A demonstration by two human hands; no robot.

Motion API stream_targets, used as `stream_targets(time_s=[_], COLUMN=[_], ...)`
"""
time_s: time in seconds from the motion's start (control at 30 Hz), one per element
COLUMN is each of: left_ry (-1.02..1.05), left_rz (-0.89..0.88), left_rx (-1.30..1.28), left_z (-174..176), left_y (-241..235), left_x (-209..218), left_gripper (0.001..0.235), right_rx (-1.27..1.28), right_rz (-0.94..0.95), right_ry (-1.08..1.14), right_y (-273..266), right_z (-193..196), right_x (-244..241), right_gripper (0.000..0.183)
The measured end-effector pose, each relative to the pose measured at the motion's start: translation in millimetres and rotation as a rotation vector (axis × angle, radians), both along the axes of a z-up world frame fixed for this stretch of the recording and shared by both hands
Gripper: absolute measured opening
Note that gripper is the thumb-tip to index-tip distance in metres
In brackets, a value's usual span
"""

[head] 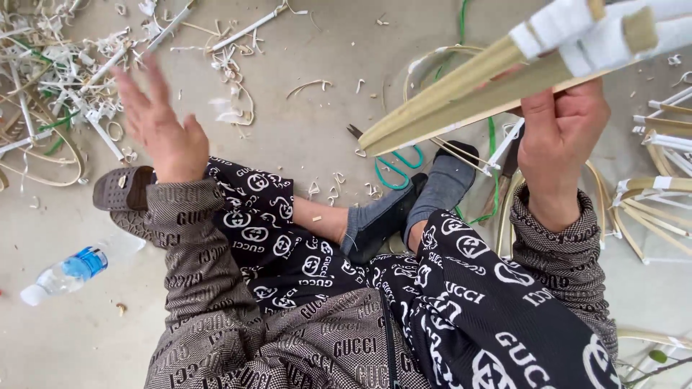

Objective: Assembling and tying circular bamboo frame components using strips and tools on a workshop floor.

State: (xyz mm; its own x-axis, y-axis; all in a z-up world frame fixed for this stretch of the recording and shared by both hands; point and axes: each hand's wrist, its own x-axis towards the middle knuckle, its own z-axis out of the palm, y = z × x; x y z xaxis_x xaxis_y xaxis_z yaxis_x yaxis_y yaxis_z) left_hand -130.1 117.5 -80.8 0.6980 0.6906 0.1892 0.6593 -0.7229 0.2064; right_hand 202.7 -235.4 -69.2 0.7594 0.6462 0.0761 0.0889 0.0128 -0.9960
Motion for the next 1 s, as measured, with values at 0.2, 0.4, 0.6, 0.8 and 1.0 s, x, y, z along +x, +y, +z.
stream_targets(time_s=[0.2, 0.4, 0.6, 0.8, 1.0], left_ry=[-0.377, -0.485, -0.624, -0.861, -0.875], left_rz=[-0.332, -0.491, -0.285, -0.284, -0.249], left_rx=[-1.029, -1.481, -1.126, -1.168, -1.149], left_z=[39.5, 52.0, 37.7, 45.7, 42.0], left_y=[-72.9, -146.9, -179.9, -191.0, -182.4], left_x=[47.4, 112.7, 145.5, 149.3, 143.7], left_gripper=[0.069, 0.067, 0.037, 0.019, 0.018], right_rx=[0.106, 0.136, 0.213, 0.192, 0.261], right_rz=[0.123, 0.083, 0.085, 0.166, 0.242], right_ry=[0.338, 1.007, 1.295, 1.355, 1.342], right_y=[28.4, 42.2, 40.9, 47.4, 40.8], right_z=[12.4, -33.5, -59.7, -32.5, -41.1], right_x=[-8.1, -20.0, -41.0, -51.7, -57.7], right_gripper=[0.03, 0.033, 0.038, 0.046, 0.041])
